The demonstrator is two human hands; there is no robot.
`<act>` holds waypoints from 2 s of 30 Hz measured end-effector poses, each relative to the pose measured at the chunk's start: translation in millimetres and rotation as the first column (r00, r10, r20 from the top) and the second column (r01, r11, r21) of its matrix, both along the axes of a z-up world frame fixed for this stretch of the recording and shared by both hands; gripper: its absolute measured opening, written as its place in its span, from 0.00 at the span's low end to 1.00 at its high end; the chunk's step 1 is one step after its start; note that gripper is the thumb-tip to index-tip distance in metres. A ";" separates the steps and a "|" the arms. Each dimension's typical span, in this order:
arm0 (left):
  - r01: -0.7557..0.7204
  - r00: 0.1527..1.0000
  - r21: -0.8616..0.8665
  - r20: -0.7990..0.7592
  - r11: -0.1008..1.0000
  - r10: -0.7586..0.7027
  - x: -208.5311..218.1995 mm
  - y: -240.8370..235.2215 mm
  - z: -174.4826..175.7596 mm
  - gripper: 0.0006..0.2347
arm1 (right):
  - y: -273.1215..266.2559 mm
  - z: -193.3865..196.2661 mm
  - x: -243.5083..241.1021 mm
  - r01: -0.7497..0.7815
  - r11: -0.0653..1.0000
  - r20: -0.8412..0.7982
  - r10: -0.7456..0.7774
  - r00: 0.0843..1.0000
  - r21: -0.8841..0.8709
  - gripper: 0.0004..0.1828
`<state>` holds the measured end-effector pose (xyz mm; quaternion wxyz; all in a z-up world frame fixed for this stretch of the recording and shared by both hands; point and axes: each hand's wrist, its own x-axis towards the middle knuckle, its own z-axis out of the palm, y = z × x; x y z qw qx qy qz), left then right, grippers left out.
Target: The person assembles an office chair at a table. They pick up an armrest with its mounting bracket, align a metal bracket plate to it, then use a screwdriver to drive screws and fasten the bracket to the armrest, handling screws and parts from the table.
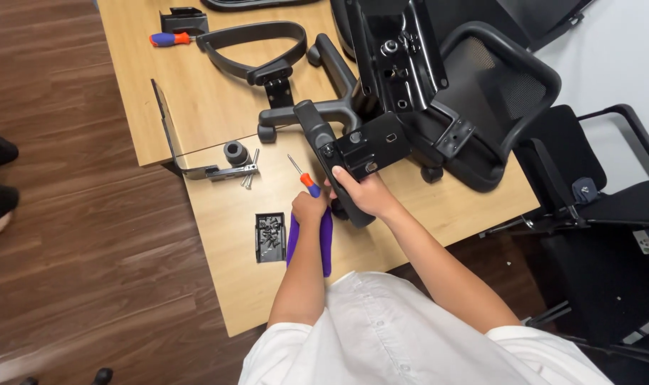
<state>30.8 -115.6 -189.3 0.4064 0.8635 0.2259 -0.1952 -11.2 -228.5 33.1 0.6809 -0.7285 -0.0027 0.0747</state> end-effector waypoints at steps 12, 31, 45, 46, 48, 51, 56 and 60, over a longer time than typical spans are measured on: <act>-0.109 0.906 -0.376 0.343 0.920 0.247 40.3 83.9 -5.0 0.18 | 13.5 -19.5 24.9 -0.009 1.000 0.015 0.010 1.000 -0.019 0.15; 0.153 0.345 -0.523 0.823 0.838 0.451 -59.5 161.9 312.0 0.07 | 50.1 -18.0 26.2 0.031 0.999 0.145 -0.027 0.989 -0.027 0.12; 0.129 0.341 -0.375 0.886 0.918 0.314 -58.3 150.7 332.0 0.06 | 47.5 -17.0 22.9 0.035 0.999 0.069 -0.032 0.997 -0.040 0.12; 0.130 0.341 -0.375 0.886 0.918 0.314 -58.7 150.2 332.8 0.06 | 47.1 -17.9 22.6 0.036 0.999 0.070 -0.033 0.997 -0.040 0.12; 0.124 0.323 -0.335 0.904 0.934 0.281 -59.5 149.2 335.0 0.06 | 46.2 -19.0 22.2 0.032 0.998 0.068 -0.029 0.997 -0.046 0.12; 0.109 0.333 -0.299 0.910 0.948 0.249 -61.5 148.5 340.1 0.06 | 45.8 -17.7 20.7 0.029 0.999 0.079 -0.026 0.997 -0.042 0.12; 0.113 0.349 -0.272 0.912 0.956 0.218 -68.4 143.8 352.8 0.07 | 47.8 -13.8 17.4 0.038 0.998 0.070 -0.035 0.997 -0.043 0.12; 0.111 0.320 -0.143 0.942 0.983 0.101 -72.7 140.8 367.2 0.08 | 46.8 -15.6 15.1 0.033 0.995 0.100 -0.024 0.995 -0.094 0.13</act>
